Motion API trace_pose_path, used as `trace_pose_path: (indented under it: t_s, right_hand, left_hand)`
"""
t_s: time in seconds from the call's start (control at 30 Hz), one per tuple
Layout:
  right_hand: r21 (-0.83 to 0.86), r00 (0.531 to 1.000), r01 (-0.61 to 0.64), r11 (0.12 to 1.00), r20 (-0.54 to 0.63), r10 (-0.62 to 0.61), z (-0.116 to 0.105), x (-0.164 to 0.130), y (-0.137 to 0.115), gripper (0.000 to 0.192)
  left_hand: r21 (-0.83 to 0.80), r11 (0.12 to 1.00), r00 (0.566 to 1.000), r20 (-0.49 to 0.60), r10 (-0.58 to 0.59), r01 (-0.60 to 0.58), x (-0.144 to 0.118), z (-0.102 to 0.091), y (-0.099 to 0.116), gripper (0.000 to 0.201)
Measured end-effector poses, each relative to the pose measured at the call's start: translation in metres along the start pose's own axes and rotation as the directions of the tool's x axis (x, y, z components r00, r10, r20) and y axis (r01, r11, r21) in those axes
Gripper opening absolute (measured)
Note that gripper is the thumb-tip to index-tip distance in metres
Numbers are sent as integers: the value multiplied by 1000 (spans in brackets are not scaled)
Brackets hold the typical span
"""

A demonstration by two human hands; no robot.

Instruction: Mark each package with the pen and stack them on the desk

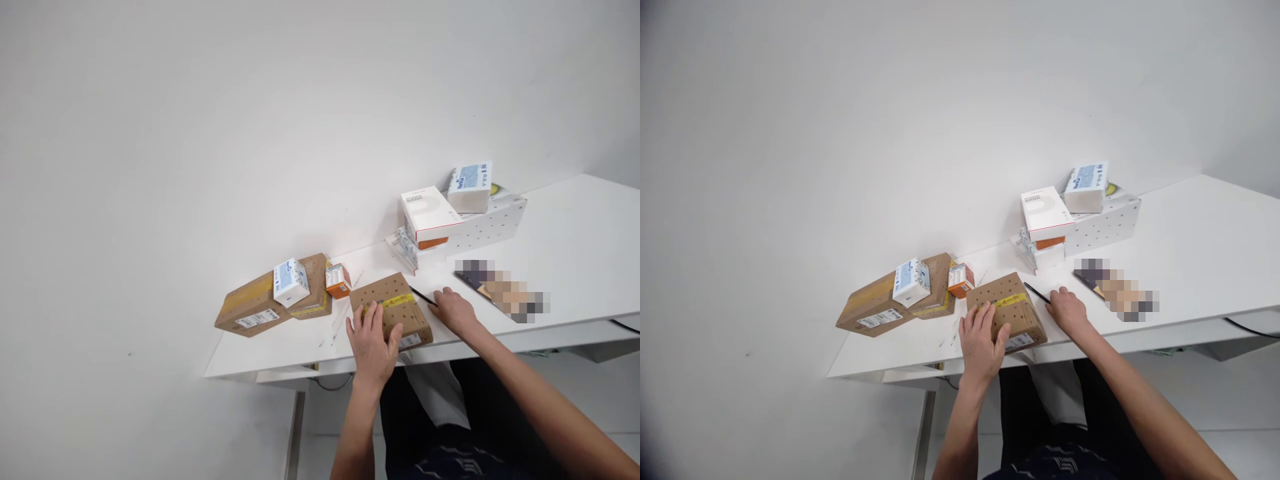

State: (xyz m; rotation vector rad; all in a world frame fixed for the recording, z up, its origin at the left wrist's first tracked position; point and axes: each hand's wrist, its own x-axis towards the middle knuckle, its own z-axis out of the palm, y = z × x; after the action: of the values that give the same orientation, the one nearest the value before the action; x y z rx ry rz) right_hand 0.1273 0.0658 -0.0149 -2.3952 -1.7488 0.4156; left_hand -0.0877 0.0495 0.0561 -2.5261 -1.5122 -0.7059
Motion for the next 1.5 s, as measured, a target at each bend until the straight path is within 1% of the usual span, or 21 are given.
trace_pose_path:
  t_s: [0.1, 0.17, 0.23, 0.3, 0.33, 0.37, 0.4, 0.47, 0.53, 0.57, 0.6, 0.67, 0.73, 0.8, 0.9, 0.97, 1.1, 1.23, 1.33, 1.43, 1.5]
  right_hand:
    - [29, 999, 17, 999, 31, -17, 1, 10, -3, 17]
    - [42, 999, 26, 999, 30, -27, -2, 8, 1, 15]
    - [44, 999, 30, 999, 15, -30, -10, 0, 10, 17]
    - [149, 999, 18, 989, -40, -12, -24, -11, 21, 21]
    - [279, 996, 6, 960, -89, 20, -33, -18, 26, 20]
    - [425, 989, 1, 905, -133, 61, -43, -25, 30, 19]
    - [566, 979, 8, 824, -173, 109, -53, -31, 32, 19]
    - [774, 955, 82, 628, -241, 173, -71, -42, 29, 18]
    - [874, 932, 202, 442, -310, 187, -87, -48, 20, 17]
    - [896, 926, 262, 359, -338, 168, -92, -49, 13, 16]
    - [906, 926, 307, 292, -355, 130, -96, -49, 6, 14]
    - [914, 937, 337, 224, -348, 10, -101, -43, -9, 10]
    - [922, 948, 314, 225, -292, -123, -103, -32, -25, 12]
    - [936, 953, 259, 239, -208, -220, -105, -19, -42, 16]
    - [956, 942, 181, 231, -102, -320, -105, 1, -65, 16]
    - [952, 931, 186, 243, -92, -354, -104, 10, -76, 16]
    - [927, 926, 247, 283, -140, -350, -93, 17, -86, 17]
    - [933, 944, 218, 286, -127, -305, -81, 17, -84, 18]
    - [913, 940, 232, 334, -121, -320, -78, 17, -83, 19]
    - [881, 934, 256, 398, -119, -337, -77, 17, -82, 25]
    - [870, 935, 257, 422, -113, -337, -77, 18, -82, 26]
  left_hand:
    - [33, 999, 1000, -15, 20, -20, -1, 0, 0, 43]
    - [41, 999, 998, -49, 33, -31, -2, 1, 0, 45]
    - [33, 999, 995, -87, 41, -38, -4, 3, 0, 45]
    - [29, 999, 992, -118, 44, -41, -5, 5, 2, 45]
    - [32, 999, 990, -130, 46, -42, -6, 7, 4, 45]
    - [38, 998, 989, -140, 49, -44, -6, 8, 7, 46]
    - [43, 998, 987, -149, 53, -47, -6, 10, 11, 47]
    - [45, 997, 985, -161, 64, -58, -6, 13, 20, 49]
    - [40, 997, 984, -160, 71, -66, -4, 13, 30, 50]
    - [36, 997, 986, -151, 67, -63, -3, 12, 34, 51]
    - [31, 998, 989, -136, 59, -55, -1, 10, 38, 50]
    - [10, 999, 993, -110, 48, -47, 4, 4, 42, 45]
    - [-32, 997, 993, -103, 60, -63, 10, -2, 43, 32]
    - [-72, 993, 991, -108, 82, -90, 17, -7, 42, 20]
    - [-83, 994, 995, -81, 61, -68, 29, -8, 41, 19]
    - [-69, 997, 999, -37, 24, -27, 35, -4, 40, 16]
    - [-44, 997, 993, 106, -58, 63, 44, 3, 39, 14]
    - [-21, 997, 971, 229, -72, 79, 49, 5, 39, 18]
    - [-16, 996, 955, 285, -76, 84, 53, 3, 40, 22]
    - [-35, 995, 944, 320, -81, 98, 57, 3, 40, 23]
    - [-41, 994, 937, 339, -80, 100, 58, 4, 39, 24]
